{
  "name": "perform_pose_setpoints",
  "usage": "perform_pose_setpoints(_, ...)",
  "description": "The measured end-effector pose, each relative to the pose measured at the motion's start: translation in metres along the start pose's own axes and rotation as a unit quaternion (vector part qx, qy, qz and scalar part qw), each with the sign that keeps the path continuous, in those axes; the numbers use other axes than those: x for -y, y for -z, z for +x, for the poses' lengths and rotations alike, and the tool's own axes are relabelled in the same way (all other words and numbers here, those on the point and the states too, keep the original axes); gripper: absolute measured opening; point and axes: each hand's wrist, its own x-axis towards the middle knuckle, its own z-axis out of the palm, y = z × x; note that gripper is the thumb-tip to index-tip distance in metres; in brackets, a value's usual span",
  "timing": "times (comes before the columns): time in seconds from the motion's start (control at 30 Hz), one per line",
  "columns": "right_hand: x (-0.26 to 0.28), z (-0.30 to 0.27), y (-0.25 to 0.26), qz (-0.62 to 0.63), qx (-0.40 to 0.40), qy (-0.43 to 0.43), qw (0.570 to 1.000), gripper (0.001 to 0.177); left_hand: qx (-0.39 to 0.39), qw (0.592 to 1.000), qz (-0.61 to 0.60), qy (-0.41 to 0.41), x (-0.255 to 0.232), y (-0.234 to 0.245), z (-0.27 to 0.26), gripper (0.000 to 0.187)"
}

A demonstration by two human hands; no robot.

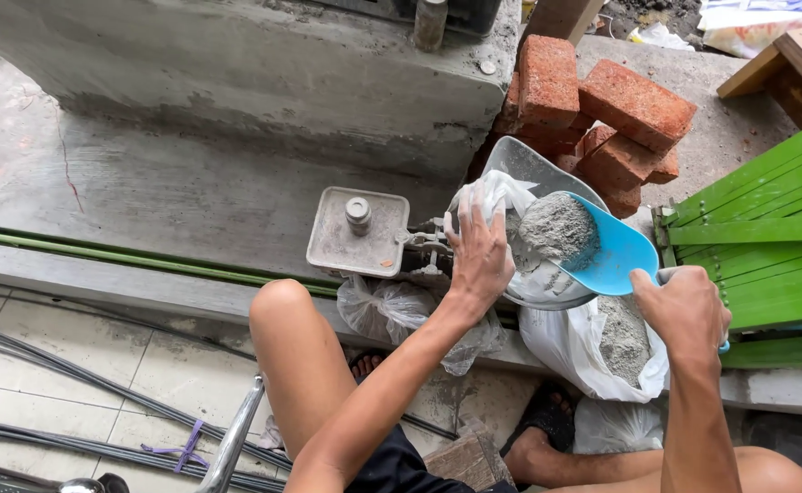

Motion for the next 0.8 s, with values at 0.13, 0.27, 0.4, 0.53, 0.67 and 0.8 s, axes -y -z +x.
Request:
perform_pose_setpoints(0.13,-0.004,0.002,0.004,-0.014,-0.010,0.008,1.000,0.044,-0.048,0.997,-0.034,-0.040,0.005,-0.004,-0.004,0.070)
perform_pose_setpoints(0.27,-0.004,0.002,0.003,-0.028,-0.004,-0.007,1.000,0.043,-0.013,1.000,0.001,-0.017,0.007,-0.005,-0.004,0.066)
perform_pose_setpoints(0.4,-0.010,0.010,-0.007,-0.017,-0.025,-0.001,1.000,0.044,-0.008,1.000,0.021,-0.015,-0.006,0.015,0.006,0.070)
perform_pose_setpoints(0.53,-0.004,0.006,-0.001,0.011,-0.007,0.007,1.000,0.042,0.010,1.000,0.019,-0.020,-0.005,0.023,0.018,0.049)
perform_pose_setpoints(0.67,-0.008,0.009,-0.002,-0.005,-0.008,0.011,1.000,0.042,-0.001,0.999,0.033,-0.024,0.005,0.020,0.024,0.049)
perform_pose_setpoints(0.8,-0.013,0.007,0.001,-0.014,0.006,-0.006,1.000,0.041,-0.033,0.996,-0.040,-0.077,0.017,0.014,0.053,0.059)
